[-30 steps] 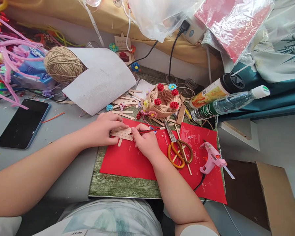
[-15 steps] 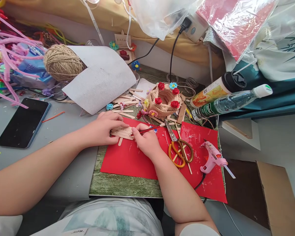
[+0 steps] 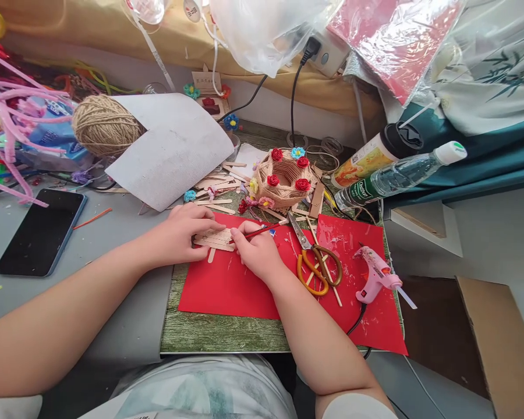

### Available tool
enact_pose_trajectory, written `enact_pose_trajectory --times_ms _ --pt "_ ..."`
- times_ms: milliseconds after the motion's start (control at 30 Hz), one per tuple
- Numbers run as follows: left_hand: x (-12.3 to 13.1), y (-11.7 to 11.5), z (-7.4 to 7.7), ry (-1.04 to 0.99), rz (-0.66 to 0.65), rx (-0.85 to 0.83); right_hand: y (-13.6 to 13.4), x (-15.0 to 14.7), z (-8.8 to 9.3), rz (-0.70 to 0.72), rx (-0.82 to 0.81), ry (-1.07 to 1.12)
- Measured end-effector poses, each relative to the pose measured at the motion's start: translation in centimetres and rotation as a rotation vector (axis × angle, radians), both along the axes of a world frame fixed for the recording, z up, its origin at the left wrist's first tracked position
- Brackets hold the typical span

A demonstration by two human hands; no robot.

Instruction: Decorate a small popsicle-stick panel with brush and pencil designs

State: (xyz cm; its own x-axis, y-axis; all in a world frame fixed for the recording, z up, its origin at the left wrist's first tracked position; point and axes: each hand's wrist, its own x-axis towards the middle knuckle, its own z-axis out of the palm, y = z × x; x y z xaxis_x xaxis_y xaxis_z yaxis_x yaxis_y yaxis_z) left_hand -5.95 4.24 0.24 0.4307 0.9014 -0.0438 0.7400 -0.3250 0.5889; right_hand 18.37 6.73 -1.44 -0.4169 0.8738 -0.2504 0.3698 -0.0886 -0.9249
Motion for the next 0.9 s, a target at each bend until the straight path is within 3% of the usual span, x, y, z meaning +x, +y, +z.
enact_pose_trajectory --times_ms 567,767,900 --pt "0.1 0.0 0.0 -0.002 0.017 -0.008 -0.1 -0.2 0.6 0.005 -0.018 0.013" --pt "0.0 0.0 0.2 -0.001 0.011 -0.013 -0.2 0.1 -0.3 -0.172 -0.162 0.237" --pt "0.1 -0.2 0.7 0.03 0.003 -0.026 -0.4 0.7 0.6 -0.226 -0.031 0.296"
